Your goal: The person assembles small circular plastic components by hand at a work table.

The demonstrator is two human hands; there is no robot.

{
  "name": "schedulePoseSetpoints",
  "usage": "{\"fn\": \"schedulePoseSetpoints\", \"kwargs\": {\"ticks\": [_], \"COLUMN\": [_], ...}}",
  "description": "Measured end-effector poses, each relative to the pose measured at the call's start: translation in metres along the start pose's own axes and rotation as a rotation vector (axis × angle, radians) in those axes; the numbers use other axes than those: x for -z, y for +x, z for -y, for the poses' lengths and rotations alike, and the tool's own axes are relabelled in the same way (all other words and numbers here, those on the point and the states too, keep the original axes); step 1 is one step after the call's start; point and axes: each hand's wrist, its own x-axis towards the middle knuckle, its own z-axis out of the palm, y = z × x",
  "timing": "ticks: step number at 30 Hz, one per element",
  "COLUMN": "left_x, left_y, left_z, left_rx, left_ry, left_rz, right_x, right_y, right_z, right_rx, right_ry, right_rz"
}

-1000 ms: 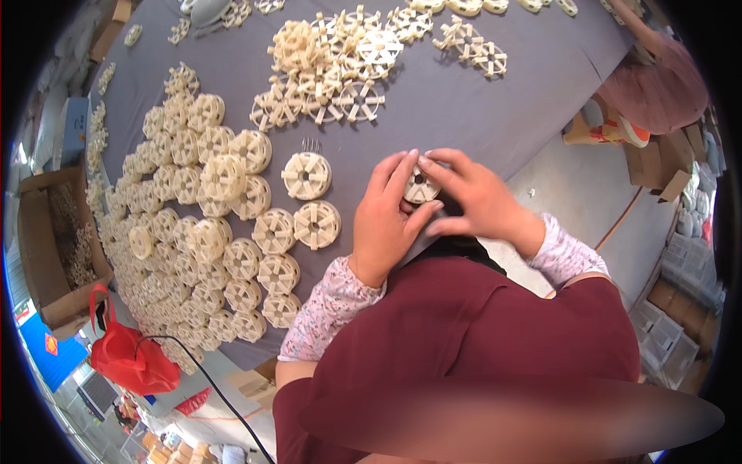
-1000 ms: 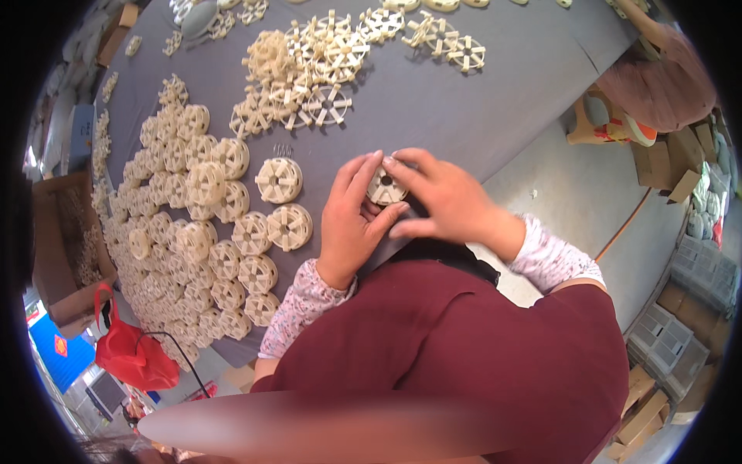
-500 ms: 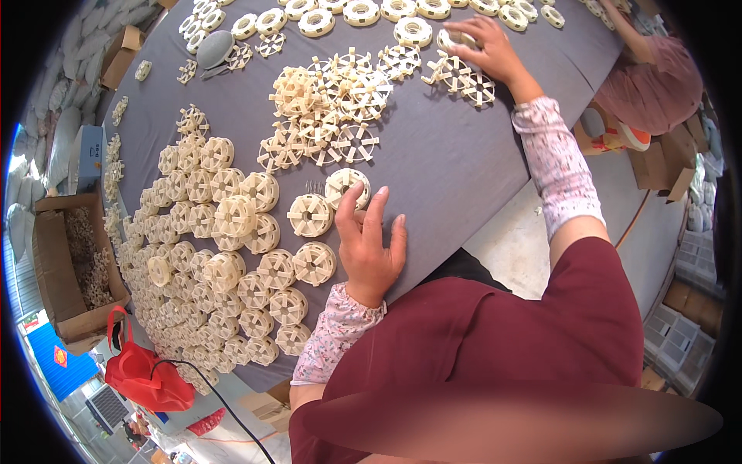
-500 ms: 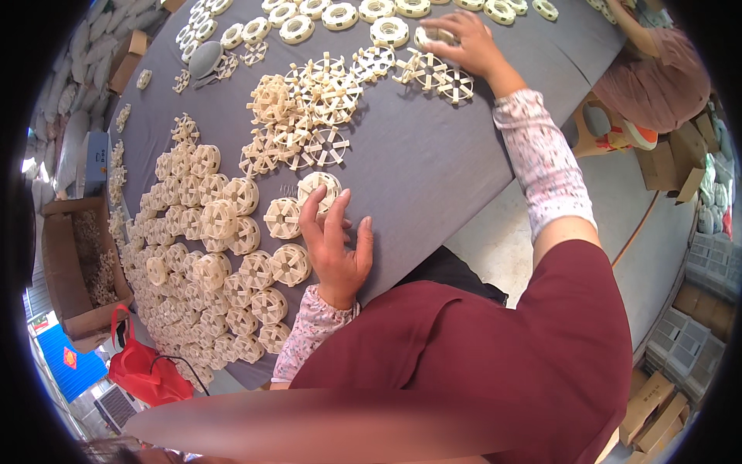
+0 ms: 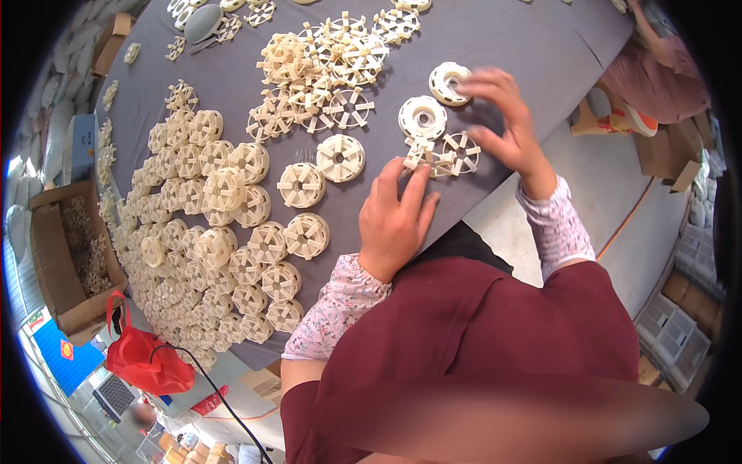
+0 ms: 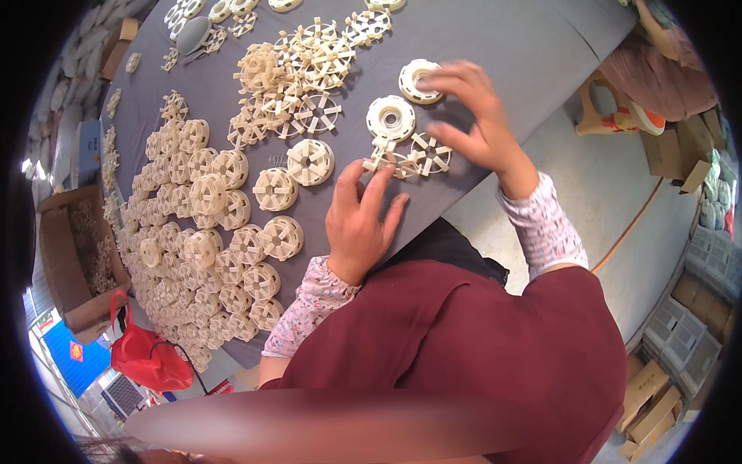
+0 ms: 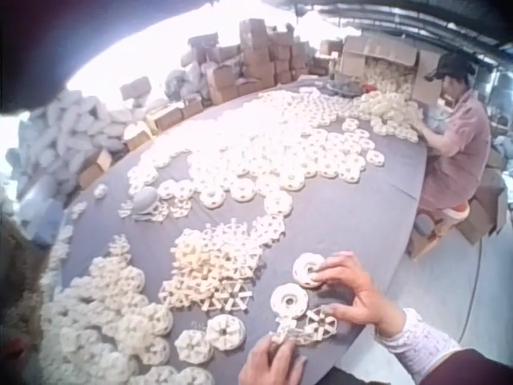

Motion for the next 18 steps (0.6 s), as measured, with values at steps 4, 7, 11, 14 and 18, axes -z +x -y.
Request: {"fn": "schedulePoseSetpoints", "kwargs": {"ticks": [4, 7, 11, 14, 18], "left_x": [0.000, 0.008, 0.022, 0.030, 0.029], "left_y": [-0.003, -0.005, 0.026, 0.065, 0.077], "left_z": [0.008, 0.000, 0.004, 0.007, 0.000], "left_rx": [-0.067, -0.015, 0.098, 0.257, 0.246], "left_ry": [0.008, -0.184, -0.140, -0.274, -0.111], "left_rz": [0.045, 0.014, -0.266, -0.347, -0.188], "right_x": [-0.005, -0.006, -0.001, -0.005, 0.004], "right_y": [-0.034, -0.047, -0.041, -0.033, -0.023], "right_z": [0.024, 0.026, 0.032, 0.013, 0.000], "right_rx": [-0.102, -0.173, -0.201, -0.242, -0.366], "right_ry": [-0.110, -0.030, 0.017, 0.017, -0.199], "right_rz": [0.104, 0.151, -0.008, -0.265, -0.284]}}
